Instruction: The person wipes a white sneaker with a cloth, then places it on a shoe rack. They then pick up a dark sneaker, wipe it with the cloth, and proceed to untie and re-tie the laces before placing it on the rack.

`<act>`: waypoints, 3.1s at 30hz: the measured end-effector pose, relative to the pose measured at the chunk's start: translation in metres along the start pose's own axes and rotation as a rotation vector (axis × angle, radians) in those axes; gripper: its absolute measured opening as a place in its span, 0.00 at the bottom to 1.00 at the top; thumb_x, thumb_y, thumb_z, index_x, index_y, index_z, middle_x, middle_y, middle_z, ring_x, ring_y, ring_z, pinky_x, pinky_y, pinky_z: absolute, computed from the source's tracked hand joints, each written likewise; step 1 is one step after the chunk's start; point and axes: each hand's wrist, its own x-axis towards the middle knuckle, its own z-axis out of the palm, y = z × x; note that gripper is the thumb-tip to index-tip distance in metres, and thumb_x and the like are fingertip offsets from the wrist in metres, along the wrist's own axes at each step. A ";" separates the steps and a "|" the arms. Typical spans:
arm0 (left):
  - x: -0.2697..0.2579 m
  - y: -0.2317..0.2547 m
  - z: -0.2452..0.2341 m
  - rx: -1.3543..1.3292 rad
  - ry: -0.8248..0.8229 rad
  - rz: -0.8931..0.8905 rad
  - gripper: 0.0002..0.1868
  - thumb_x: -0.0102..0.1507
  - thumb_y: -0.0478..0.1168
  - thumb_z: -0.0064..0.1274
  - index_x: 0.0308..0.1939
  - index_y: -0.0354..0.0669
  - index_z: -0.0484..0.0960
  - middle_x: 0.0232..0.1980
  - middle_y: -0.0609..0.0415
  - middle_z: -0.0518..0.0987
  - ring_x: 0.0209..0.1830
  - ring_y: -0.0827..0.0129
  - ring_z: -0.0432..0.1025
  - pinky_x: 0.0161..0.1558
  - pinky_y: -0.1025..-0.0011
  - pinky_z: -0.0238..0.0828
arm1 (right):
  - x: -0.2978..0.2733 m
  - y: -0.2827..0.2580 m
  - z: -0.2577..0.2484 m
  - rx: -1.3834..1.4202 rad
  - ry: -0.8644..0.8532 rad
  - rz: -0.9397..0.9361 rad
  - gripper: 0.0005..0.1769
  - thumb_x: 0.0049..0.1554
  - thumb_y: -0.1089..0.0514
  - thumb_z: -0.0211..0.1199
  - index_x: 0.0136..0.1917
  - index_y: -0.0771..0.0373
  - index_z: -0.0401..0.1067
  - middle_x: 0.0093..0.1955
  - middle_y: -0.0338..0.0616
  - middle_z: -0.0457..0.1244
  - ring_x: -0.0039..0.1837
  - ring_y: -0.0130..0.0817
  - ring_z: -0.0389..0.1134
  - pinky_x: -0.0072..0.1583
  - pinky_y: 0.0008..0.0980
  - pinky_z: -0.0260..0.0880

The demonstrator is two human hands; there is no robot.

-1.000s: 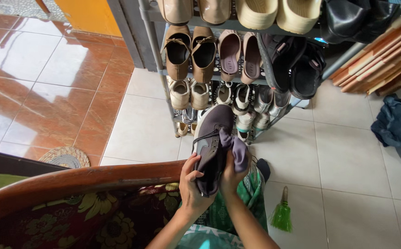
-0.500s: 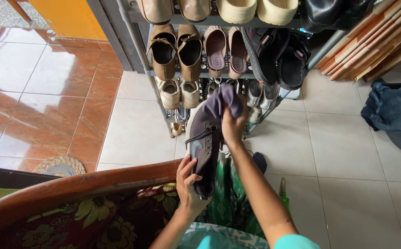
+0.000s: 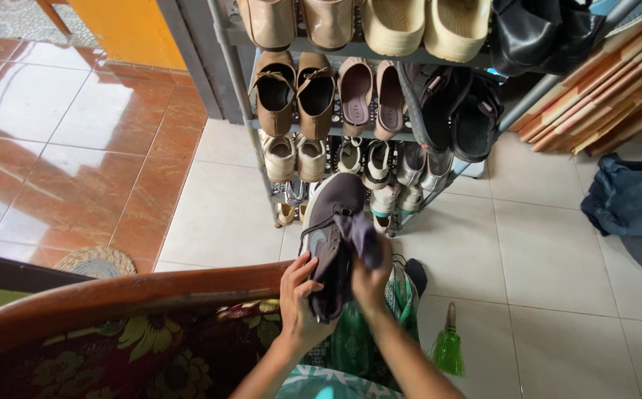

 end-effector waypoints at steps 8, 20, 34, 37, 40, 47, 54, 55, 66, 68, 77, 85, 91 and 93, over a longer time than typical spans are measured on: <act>0.007 0.008 0.002 0.038 -0.012 -0.141 0.38 0.43 0.32 0.70 0.51 0.45 0.62 0.64 0.37 0.71 0.72 0.37 0.64 0.66 0.43 0.63 | 0.060 -0.009 0.034 -0.256 -0.130 -0.242 0.20 0.50 0.76 0.57 0.56 0.65 0.66 0.54 0.48 0.63 0.59 0.42 0.67 0.61 0.41 0.68; 0.001 0.001 0.010 -0.276 0.114 -0.286 0.36 0.49 0.26 0.64 0.55 0.44 0.60 0.70 0.33 0.65 0.73 0.41 0.64 0.70 0.51 0.66 | -0.048 -0.067 0.004 -0.008 -0.168 -0.122 0.18 0.53 0.69 0.58 0.57 0.66 0.65 0.54 0.50 0.58 0.56 0.42 0.63 0.60 0.36 0.64; 0.001 -0.011 -0.008 -0.783 0.223 -0.594 0.36 0.60 0.32 0.59 0.65 0.40 0.54 0.64 0.37 0.66 0.63 0.60 0.68 0.64 0.65 0.67 | -0.014 -0.100 0.030 -0.001 -0.310 -0.364 0.20 0.53 0.64 0.62 0.59 0.65 0.65 0.66 0.60 0.64 0.71 0.53 0.67 0.75 0.50 0.63; 0.002 -0.015 -0.014 -0.596 0.228 -0.635 0.33 0.63 0.32 0.57 0.68 0.38 0.58 0.63 0.40 0.66 0.64 0.63 0.67 0.67 0.68 0.64 | -0.039 -0.109 0.028 -0.045 -0.439 -0.419 0.21 0.52 0.65 0.67 0.58 0.63 0.67 0.63 0.55 0.65 0.71 0.51 0.67 0.77 0.54 0.61; 0.006 -0.012 -0.014 -0.638 0.225 -0.662 0.32 0.62 0.32 0.58 0.65 0.38 0.59 0.60 0.44 0.67 0.60 0.66 0.68 0.61 0.70 0.68 | -0.018 -0.095 0.043 -0.094 -0.360 -0.506 0.24 0.52 0.59 0.73 0.57 0.60 0.65 0.67 0.50 0.65 0.74 0.50 0.65 0.77 0.53 0.57; 0.021 0.006 -0.007 -0.566 0.152 -0.688 0.28 0.63 0.34 0.61 0.62 0.36 0.61 0.56 0.43 0.74 0.53 0.68 0.71 0.54 0.73 0.71 | 0.074 -0.051 0.056 -0.161 -0.163 -0.160 0.23 0.53 0.73 0.56 0.62 0.65 0.65 0.72 0.54 0.61 0.74 0.54 0.63 0.76 0.43 0.61; 0.018 -0.018 -0.010 -0.803 0.310 -0.766 0.27 0.63 0.31 0.55 0.63 0.38 0.61 0.54 0.46 0.70 0.49 0.70 0.71 0.48 0.73 0.74 | -0.020 -0.083 0.032 0.095 -0.380 -0.238 0.21 0.52 0.69 0.58 0.59 0.64 0.64 0.67 0.55 0.63 0.74 0.52 0.63 0.77 0.48 0.59; 0.017 -0.023 -0.011 -0.870 0.328 -0.757 0.27 0.63 0.30 0.54 0.63 0.39 0.61 0.54 0.47 0.70 0.51 0.71 0.71 0.50 0.75 0.73 | -0.031 -0.087 0.029 0.098 -0.386 -0.249 0.20 0.52 0.69 0.59 0.59 0.64 0.64 0.67 0.56 0.63 0.73 0.52 0.63 0.76 0.49 0.59; 0.019 -0.023 -0.026 -0.827 0.208 -0.936 0.27 0.63 0.34 0.59 0.62 0.41 0.63 0.51 0.51 0.73 0.49 0.72 0.71 0.48 0.76 0.73 | 0.082 -0.033 0.036 -0.286 -0.051 -0.263 0.11 0.61 0.66 0.59 0.57 0.69 0.66 0.68 0.60 0.60 0.71 0.51 0.62 0.73 0.51 0.61; 0.019 -0.028 -0.023 -0.810 0.249 -0.945 0.27 0.63 0.34 0.59 0.62 0.40 0.63 0.52 0.51 0.72 0.50 0.73 0.70 0.49 0.76 0.72 | 0.069 -0.042 0.041 0.032 -0.245 0.297 0.14 0.58 0.62 0.58 0.57 0.69 0.69 0.56 0.63 0.60 0.49 0.63 0.57 0.54 0.61 0.55; 0.019 -0.036 -0.025 -0.898 0.247 -0.942 0.23 0.65 0.35 0.52 0.63 0.39 0.65 0.54 0.50 0.73 0.50 0.72 0.72 0.50 0.74 0.75 | -0.008 -0.057 0.023 -0.049 -0.424 -0.456 0.18 0.57 0.60 0.72 0.50 0.57 0.62 0.60 0.48 0.67 0.69 0.46 0.69 0.82 0.54 0.54; 0.025 -0.029 -0.028 -0.870 0.261 -1.022 0.26 0.64 0.35 0.58 0.63 0.41 0.64 0.50 0.50 0.73 0.45 0.73 0.71 0.45 0.77 0.72 | 0.027 -0.061 0.010 -0.026 -0.505 -0.213 0.17 0.52 0.60 0.67 0.52 0.59 0.64 0.70 0.53 0.64 0.76 0.51 0.63 0.78 0.53 0.57; 0.020 -0.035 -0.030 -0.875 0.200 -0.984 0.26 0.64 0.39 0.56 0.63 0.41 0.65 0.50 0.50 0.73 0.45 0.72 0.72 0.44 0.75 0.73 | 0.016 -0.087 0.013 -0.038 -0.631 -0.509 0.23 0.52 0.58 0.76 0.54 0.55 0.65 0.63 0.43 0.66 0.70 0.43 0.67 0.75 0.50 0.61; 0.017 -0.036 -0.028 -0.866 0.216 -1.016 0.25 0.65 0.40 0.57 0.63 0.40 0.65 0.50 0.51 0.73 0.46 0.73 0.70 0.46 0.75 0.72 | 0.034 -0.082 0.011 -0.120 -0.495 -0.414 0.20 0.52 0.61 0.72 0.55 0.55 0.67 0.60 0.44 0.67 0.68 0.43 0.68 0.72 0.47 0.65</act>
